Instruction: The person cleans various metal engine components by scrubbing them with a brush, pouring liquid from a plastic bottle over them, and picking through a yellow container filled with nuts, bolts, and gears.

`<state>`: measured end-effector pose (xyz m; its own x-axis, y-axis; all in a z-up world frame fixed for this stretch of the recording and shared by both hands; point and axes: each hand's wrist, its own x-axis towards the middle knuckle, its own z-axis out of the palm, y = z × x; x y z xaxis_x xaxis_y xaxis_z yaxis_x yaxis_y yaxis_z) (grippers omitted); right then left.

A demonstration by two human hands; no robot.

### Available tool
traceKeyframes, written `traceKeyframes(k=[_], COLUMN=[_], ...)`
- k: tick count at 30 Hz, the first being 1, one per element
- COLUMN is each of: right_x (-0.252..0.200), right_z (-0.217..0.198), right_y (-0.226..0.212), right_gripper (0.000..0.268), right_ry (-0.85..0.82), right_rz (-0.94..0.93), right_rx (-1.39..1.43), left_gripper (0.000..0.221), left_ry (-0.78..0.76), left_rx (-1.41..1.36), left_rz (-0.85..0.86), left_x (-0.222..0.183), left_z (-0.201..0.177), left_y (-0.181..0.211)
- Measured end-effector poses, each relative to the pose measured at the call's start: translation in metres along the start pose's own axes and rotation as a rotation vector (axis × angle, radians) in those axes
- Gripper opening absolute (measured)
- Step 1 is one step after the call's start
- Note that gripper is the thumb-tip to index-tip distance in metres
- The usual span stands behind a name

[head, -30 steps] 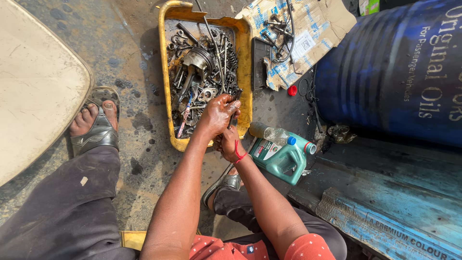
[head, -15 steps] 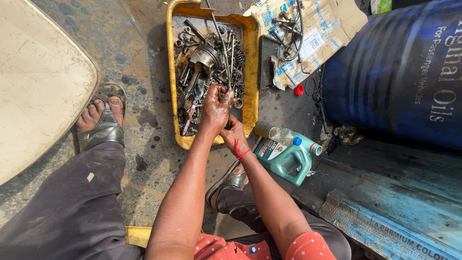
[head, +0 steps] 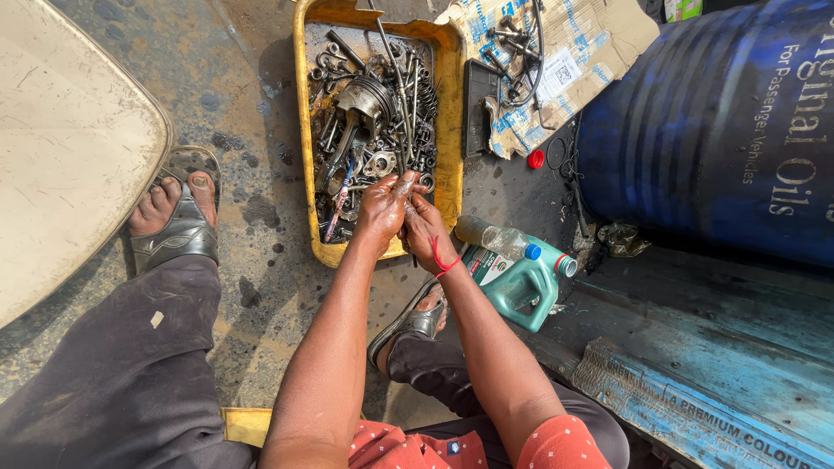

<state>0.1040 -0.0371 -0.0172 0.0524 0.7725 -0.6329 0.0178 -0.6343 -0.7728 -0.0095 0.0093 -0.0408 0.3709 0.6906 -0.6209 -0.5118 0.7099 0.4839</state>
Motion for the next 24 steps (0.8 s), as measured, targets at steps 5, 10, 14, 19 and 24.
traceKeyframes(k=[5,10,14,19,24], right_x=[-0.005,-0.01,-0.012,-0.022,-0.036], right_z=[0.011,0.025,0.026,0.038,0.054], right_y=[0.009,0.018,0.021,0.016,-0.002], right_gripper=[0.028,0.027,0.025,0.021,0.017], right_ry=[0.199,0.21,0.193,0.269,0.467], right_rz=[-0.295,-0.285,-0.092,-0.417,-0.373], right_rx=[-0.548,-0.164,-0.072,-0.453,-0.722], left_gripper=[0.039,0.026,0.022,0.016,0.019], left_ry=[0.143,0.26,0.282,0.46,0.508], left_rx=[-0.153,-0.337,-0.211,0.344,0.934], left_rz=[0.281,0.355,0.389,0.352,0.468], left_x=[0.014,0.009,-0.005,-0.011,-0.001], left_z=[0.009,0.011,0.009,0.007,-0.015], left_y=[-0.008,0.002,0.023,0.036,0.032])
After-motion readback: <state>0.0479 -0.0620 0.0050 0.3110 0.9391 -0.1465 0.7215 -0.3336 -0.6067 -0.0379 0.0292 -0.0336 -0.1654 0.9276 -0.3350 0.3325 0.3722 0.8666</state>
